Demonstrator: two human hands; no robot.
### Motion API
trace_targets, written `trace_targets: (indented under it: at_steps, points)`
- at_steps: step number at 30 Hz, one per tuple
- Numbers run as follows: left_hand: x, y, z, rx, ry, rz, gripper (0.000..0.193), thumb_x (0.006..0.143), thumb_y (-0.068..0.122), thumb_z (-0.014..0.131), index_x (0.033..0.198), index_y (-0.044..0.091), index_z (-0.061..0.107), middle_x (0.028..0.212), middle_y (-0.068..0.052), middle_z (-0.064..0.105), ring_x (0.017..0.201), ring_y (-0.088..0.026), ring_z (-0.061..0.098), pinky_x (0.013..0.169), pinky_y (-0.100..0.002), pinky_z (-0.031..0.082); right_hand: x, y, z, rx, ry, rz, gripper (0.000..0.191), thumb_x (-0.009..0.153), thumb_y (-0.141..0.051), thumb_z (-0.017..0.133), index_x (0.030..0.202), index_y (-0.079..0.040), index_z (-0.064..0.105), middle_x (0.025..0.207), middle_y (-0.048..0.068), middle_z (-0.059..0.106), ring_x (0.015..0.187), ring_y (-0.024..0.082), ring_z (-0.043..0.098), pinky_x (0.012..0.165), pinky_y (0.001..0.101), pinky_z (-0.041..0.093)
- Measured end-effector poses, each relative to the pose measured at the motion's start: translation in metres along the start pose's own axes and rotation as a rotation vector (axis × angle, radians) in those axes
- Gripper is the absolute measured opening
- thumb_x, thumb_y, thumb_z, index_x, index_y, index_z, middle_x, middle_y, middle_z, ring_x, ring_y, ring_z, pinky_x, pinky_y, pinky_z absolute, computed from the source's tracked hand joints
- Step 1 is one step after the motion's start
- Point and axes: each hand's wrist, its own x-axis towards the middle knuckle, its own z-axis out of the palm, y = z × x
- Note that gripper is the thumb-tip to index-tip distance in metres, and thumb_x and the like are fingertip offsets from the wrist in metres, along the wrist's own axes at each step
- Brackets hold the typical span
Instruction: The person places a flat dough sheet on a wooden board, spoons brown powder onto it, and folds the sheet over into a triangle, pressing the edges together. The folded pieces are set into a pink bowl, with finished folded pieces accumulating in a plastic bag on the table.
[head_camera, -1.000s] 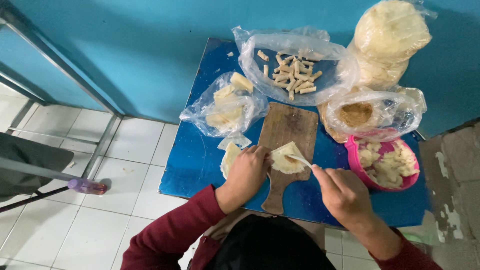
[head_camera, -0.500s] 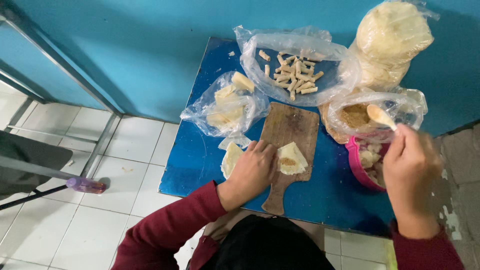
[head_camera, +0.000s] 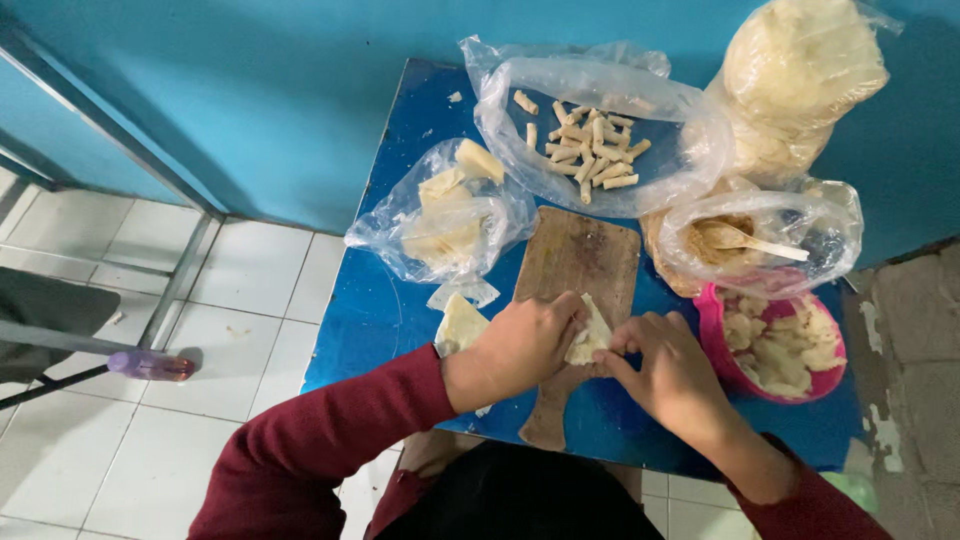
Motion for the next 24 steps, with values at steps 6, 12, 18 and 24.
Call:
trace_targets:
  at_steps: [6,12,18,24]
  points:
    - [-0.010,-0.002,0.002,-0.051,0.025,0.151,0.016,0.092,0.009,0.064,0.106,0.002,0.061,0.099,-0.018,0.070,0.098,-0.040,0.067,0.085,-0.048,0.054,-0.007,-0.002,0.004,0.257,-0.084,0.245,0.016,0.080,-0.016,0.081,0.081,-0.005,0.068,0.076,0.007,0.068,0.073,0.027,0.063,0.066,0.0377,0.051]
    - [-0.020,0.004,-0.001,-0.036,0.028,0.168,0.022,0.089,0.008,0.065,0.110,0.004,0.062,0.103,-0.013,0.066,0.098,-0.036,0.063,0.086,-0.045,0.051,-0.004,-0.012,-0.010,0.352,-0.115,0.158,0.012,0.086,-0.011,0.074,0.095,-0.004,0.072,0.087,0.009,0.070,0.083,0.026,0.069,0.073,0.0361,0.054]
    - [-0.025,0.008,-0.005,0.084,0.002,0.222,0.022,0.087,0.009,0.067,0.109,0.005,0.067,0.101,-0.010,0.062,0.097,-0.031,0.060,0.083,-0.041,0.051,0.002,-0.018,-0.012,0.264,-0.117,0.016,0.017,0.077,-0.008,0.078,0.093,-0.007,0.071,0.091,0.007,0.073,0.088,0.030,0.067,0.076,0.0377,0.052]
    - [-0.031,0.008,-0.008,0.105,-0.015,0.229,0.022,0.084,0.011,0.068,0.105,0.007,0.072,0.103,-0.010,0.063,0.099,-0.030,0.061,0.085,-0.039,0.052,-0.006,-0.030,-0.023,0.015,0.066,-0.138,0.029,0.076,-0.004,0.074,0.104,-0.007,0.069,0.115,0.008,0.069,0.099,0.030,0.060,0.083,0.0434,0.043]
